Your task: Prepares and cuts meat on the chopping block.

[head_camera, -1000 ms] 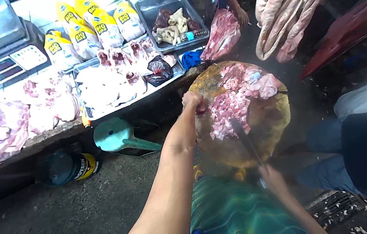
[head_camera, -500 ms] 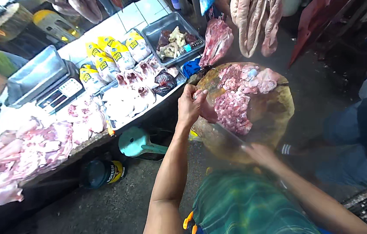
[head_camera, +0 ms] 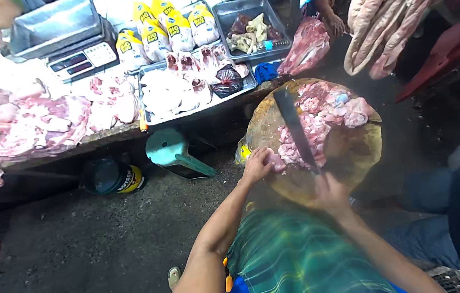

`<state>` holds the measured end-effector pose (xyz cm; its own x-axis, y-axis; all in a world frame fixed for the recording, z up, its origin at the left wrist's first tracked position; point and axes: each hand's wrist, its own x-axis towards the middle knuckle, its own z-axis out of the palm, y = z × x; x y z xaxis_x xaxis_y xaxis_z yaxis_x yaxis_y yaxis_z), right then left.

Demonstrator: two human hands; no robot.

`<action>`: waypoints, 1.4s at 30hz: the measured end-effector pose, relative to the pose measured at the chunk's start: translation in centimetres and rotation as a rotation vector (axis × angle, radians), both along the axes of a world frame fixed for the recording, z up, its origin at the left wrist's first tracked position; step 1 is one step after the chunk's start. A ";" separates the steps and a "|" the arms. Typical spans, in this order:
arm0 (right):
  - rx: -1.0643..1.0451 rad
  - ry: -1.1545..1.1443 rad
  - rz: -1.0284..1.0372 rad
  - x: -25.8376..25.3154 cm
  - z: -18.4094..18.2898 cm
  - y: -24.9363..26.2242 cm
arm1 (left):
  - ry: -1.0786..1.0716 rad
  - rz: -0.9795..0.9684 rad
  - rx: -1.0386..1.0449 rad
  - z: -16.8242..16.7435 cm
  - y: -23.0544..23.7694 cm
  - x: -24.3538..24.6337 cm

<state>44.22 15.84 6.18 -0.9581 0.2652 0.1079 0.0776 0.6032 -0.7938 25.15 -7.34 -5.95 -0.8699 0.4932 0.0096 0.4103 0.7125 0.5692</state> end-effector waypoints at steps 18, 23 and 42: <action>0.168 -0.554 0.042 1.2 -6.7 -0.3 | 0.169 0.128 -0.013 -1.6 1.7 1.8; 0.130 -0.477 -0.008 2.3 -6.2 -0.5 | 0.023 0.123 -0.013 -1.0 0.8 1.7; 0.277 -0.778 0.100 0.6 -4.0 -2.9 | 0.318 0.151 0.125 -1.3 0.3 3.8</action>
